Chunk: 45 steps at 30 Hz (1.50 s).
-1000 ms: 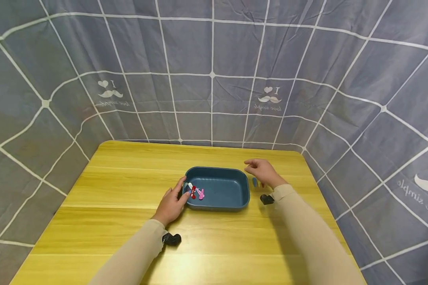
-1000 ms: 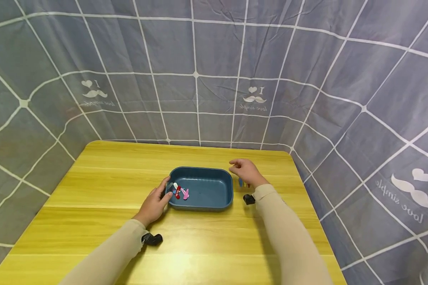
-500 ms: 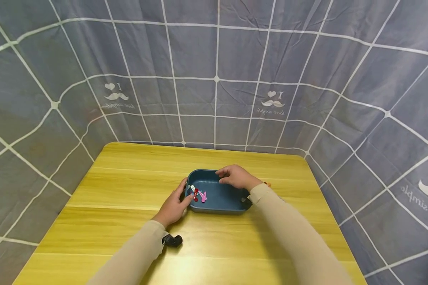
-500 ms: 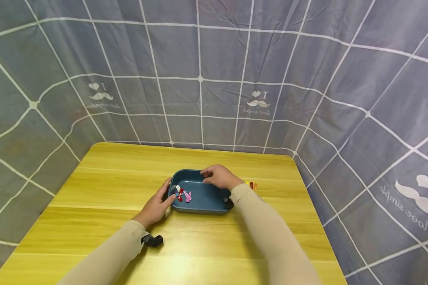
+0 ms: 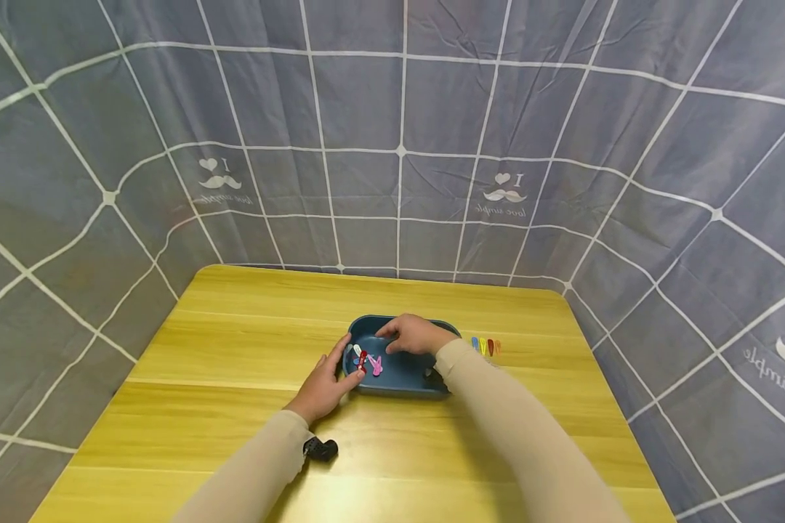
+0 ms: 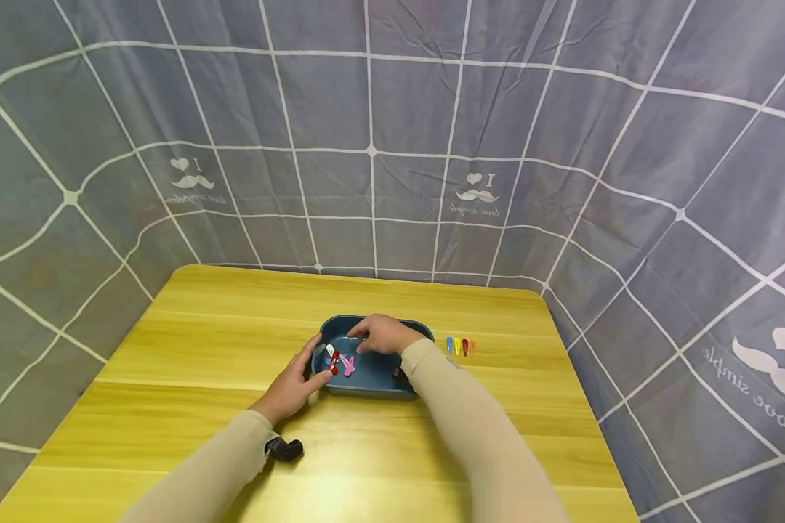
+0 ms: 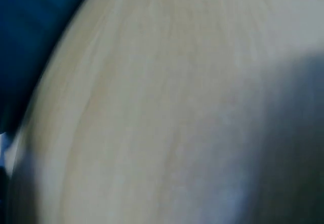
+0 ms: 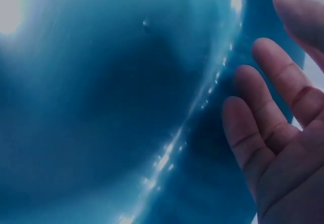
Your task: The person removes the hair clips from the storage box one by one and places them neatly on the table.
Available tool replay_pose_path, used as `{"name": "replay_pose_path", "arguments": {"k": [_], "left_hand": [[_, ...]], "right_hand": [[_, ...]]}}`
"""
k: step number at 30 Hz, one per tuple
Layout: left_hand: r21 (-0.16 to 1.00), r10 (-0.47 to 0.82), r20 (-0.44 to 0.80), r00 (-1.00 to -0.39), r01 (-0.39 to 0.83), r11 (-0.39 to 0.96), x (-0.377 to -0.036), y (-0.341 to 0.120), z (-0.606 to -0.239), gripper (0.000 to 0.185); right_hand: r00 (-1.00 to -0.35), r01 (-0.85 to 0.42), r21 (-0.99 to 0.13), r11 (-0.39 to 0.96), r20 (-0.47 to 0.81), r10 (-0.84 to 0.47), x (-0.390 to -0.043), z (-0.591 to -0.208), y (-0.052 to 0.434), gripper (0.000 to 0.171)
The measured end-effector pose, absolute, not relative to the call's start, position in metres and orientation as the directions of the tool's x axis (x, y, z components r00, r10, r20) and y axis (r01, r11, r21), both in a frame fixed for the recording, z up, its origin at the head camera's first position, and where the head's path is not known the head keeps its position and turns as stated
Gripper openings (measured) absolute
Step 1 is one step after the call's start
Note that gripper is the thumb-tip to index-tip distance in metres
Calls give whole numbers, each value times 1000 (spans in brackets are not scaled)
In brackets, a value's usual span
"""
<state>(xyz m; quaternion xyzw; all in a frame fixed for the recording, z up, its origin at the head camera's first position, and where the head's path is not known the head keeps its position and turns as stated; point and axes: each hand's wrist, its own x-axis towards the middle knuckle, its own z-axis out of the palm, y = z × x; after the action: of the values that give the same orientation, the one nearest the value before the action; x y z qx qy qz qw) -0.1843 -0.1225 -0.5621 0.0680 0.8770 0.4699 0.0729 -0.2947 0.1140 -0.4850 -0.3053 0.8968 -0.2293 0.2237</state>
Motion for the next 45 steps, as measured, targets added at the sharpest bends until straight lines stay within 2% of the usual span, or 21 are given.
{"name": "replay_pose_path", "arguments": {"k": [11, 19, 26, 36, 42, 45], "left_hand": [[824, 168, -27, -985, 73, 563, -185, -121, -566, 81], [817, 147, -2, -989, 84, 570, -185, -119, -565, 81], [816, 145, 6, -989, 89, 571, -185, -119, -566, 80], [819, 149, 9, -989, 93, 567, -184, -119, -565, 80], [818, 140, 7, -990, 86, 569, -184, -118, -564, 80], [817, 139, 6, -990, 85, 571, -184, -118, -563, 80]], "right_hand": [[-636, -527, -500, 687, -304, -709, -297, -506, 97, 41], [-597, -538, -516, 666, -325, -734, -289, -510, 82, 52], [-618, -546, -485, 683, -317, -719, -285, -512, 74, 54], [-668, -564, -449, 693, -245, -703, -289, -520, 71, 32], [-727, -512, -458, 726, -218, -651, -292, -519, 75, 31], [-735, -503, -458, 733, -220, -642, -293, -518, 78, 29]]}}
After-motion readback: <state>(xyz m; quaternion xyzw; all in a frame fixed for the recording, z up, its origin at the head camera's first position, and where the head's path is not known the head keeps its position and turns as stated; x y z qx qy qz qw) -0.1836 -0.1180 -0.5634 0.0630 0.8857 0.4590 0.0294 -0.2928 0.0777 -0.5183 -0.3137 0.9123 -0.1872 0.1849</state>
